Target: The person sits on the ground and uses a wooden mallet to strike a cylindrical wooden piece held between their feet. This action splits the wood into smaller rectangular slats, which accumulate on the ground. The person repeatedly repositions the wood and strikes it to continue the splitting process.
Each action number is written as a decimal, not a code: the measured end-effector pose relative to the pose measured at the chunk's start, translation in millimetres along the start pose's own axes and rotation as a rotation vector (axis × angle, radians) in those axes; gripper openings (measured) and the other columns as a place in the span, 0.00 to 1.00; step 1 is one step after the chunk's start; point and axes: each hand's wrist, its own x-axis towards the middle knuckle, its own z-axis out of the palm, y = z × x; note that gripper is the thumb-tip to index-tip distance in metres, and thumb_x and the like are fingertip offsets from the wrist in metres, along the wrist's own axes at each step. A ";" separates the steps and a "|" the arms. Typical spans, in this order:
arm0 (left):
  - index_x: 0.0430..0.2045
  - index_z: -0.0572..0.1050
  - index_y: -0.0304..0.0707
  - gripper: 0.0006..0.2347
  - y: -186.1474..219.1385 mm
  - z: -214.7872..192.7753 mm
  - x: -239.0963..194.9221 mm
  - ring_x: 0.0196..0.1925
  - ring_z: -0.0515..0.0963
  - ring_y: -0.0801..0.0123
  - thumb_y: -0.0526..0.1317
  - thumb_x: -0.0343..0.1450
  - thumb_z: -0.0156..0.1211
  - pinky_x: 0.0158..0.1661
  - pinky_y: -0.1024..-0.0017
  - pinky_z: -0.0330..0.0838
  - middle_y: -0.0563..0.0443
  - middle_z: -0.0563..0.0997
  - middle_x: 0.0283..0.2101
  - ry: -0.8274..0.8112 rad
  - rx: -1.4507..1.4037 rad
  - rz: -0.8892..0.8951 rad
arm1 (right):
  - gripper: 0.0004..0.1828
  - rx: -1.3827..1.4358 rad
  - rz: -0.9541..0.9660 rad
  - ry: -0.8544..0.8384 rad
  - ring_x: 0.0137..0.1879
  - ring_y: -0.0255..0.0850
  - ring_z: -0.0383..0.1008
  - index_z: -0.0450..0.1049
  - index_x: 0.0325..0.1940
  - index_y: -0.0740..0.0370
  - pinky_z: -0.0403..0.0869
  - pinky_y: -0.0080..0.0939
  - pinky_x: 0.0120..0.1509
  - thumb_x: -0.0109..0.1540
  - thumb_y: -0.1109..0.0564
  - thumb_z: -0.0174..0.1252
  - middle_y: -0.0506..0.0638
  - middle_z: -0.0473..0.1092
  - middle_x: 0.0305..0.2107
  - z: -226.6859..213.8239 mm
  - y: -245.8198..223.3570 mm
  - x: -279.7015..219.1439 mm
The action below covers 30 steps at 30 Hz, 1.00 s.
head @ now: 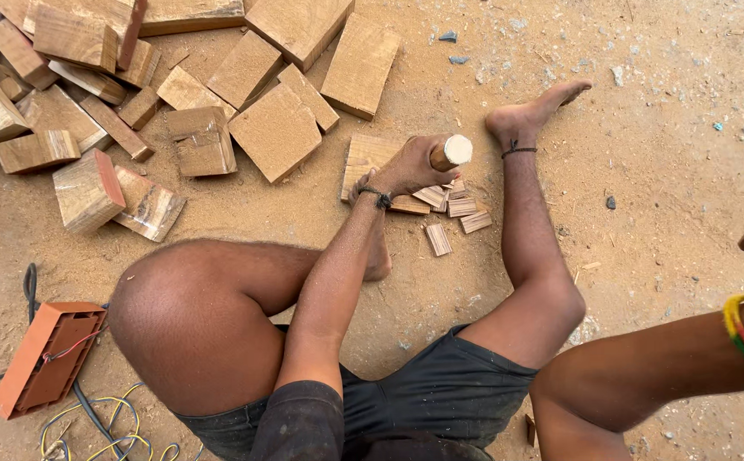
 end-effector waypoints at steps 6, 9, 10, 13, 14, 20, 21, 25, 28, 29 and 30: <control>0.47 0.78 0.39 0.19 -4.5 -0.4 7.2 0.45 0.84 0.67 0.42 0.64 0.75 0.50 0.65 0.80 0.48 0.86 0.43 0.048 -0.002 0.061 | 0.22 -0.800 -0.069 -0.484 0.32 0.54 0.77 0.71 0.44 0.64 0.76 0.51 0.38 0.57 0.51 0.74 0.57 0.75 0.29 21.3 62.1 -57.4; 0.44 0.80 0.38 0.16 -16.9 10.0 -2.1 0.43 0.85 0.67 0.41 0.66 0.74 0.48 0.66 0.81 0.48 0.87 0.41 0.028 -0.021 0.037 | 0.24 -1.090 -0.008 -0.819 0.34 0.58 0.78 0.71 0.42 0.64 0.75 0.53 0.38 0.54 0.47 0.74 0.60 0.75 0.28 42.1 98.9 -73.1; 0.44 0.80 0.38 0.15 -22.9 11.3 -12.0 0.42 0.86 0.68 0.42 0.67 0.73 0.46 0.66 0.81 0.49 0.87 0.40 0.005 -0.032 -0.007 | 0.25 -1.093 0.056 -0.903 0.36 0.60 0.78 0.70 0.40 0.64 0.75 0.55 0.39 0.54 0.45 0.74 0.61 0.75 0.28 42.6 101.5 -78.1; 0.44 0.80 0.38 0.15 -23.1 4.2 7.0 0.40 0.86 0.69 0.42 0.66 0.72 0.44 0.69 0.83 0.50 0.87 0.40 -0.021 -0.049 -0.105 | 0.22 -1.108 0.101 -0.825 0.33 0.57 0.79 0.73 0.41 0.63 0.75 0.54 0.38 0.51 0.48 0.73 0.60 0.76 0.27 41.9 91.8 -83.8; 0.44 0.80 0.39 0.15 -24.3 9.0 5.4 0.39 0.86 0.69 0.42 0.66 0.72 0.43 0.70 0.84 0.50 0.86 0.40 -0.048 -0.066 -0.155 | 0.22 -0.998 0.134 -0.800 0.35 0.56 0.80 0.73 0.42 0.64 0.76 0.53 0.38 0.53 0.50 0.73 0.61 0.76 0.28 42.9 91.0 -87.2; 0.46 0.78 0.37 0.20 -22.3 1.3 2.9 0.46 0.83 0.66 0.41 0.63 0.76 0.51 0.66 0.77 0.49 0.86 0.44 0.078 -0.068 0.090 | 0.15 -0.504 0.241 -0.483 0.38 0.42 0.80 0.74 0.46 0.66 0.77 0.44 0.43 0.60 0.58 0.70 0.57 0.77 0.33 46.3 74.4 -107.0; 0.46 0.78 0.37 0.20 -20.9 4.5 1.2 0.47 0.83 0.67 0.41 0.63 0.76 0.52 0.66 0.77 0.50 0.86 0.44 0.059 -0.081 0.072 | 0.12 -0.367 0.253 -0.418 0.38 0.41 0.80 0.73 0.45 0.67 0.78 0.42 0.45 0.64 0.59 0.69 0.55 0.76 0.33 46.3 68.9 -100.0; 0.48 0.77 0.39 0.21 -9.9 -0.5 1.6 0.47 0.83 0.67 0.42 0.63 0.75 0.53 0.66 0.77 0.49 0.85 0.45 0.043 -0.047 0.076 | 0.13 0.047 0.205 -0.058 0.32 0.37 0.74 0.66 0.53 0.60 0.77 0.42 0.35 0.67 0.62 0.62 0.49 0.72 0.32 52.5 43.0 -54.8; 0.46 0.78 0.39 0.19 -4.5 -0.5 2.2 0.47 0.84 0.68 0.43 0.64 0.75 0.52 0.66 0.78 0.48 0.85 0.45 0.036 -0.031 0.061 | 0.06 0.300 0.179 0.004 0.32 0.41 0.70 0.66 0.49 0.66 0.75 0.43 0.40 0.75 0.62 0.56 0.53 0.68 0.31 29.8 39.8 -14.9; 0.45 0.78 0.39 0.18 -3.4 -0.5 1.7 0.47 0.84 0.68 0.43 0.64 0.75 0.52 0.66 0.79 0.48 0.86 0.44 0.031 -0.032 0.047 | 0.09 0.389 0.197 0.003 0.33 0.43 0.70 0.66 0.47 0.69 0.75 0.44 0.43 0.79 0.61 0.55 0.55 0.67 0.31 20.9 42.8 -0.5; 0.47 0.78 0.39 0.20 -2.4 1.3 -0.2 0.47 0.84 0.68 0.42 0.64 0.75 0.52 0.66 0.79 0.48 0.85 0.45 0.025 -0.040 0.039 | 0.11 0.443 0.211 -0.005 0.34 0.45 0.69 0.66 0.46 0.71 0.74 0.46 0.45 0.80 0.62 0.56 0.57 0.67 0.30 16.5 48.4 11.3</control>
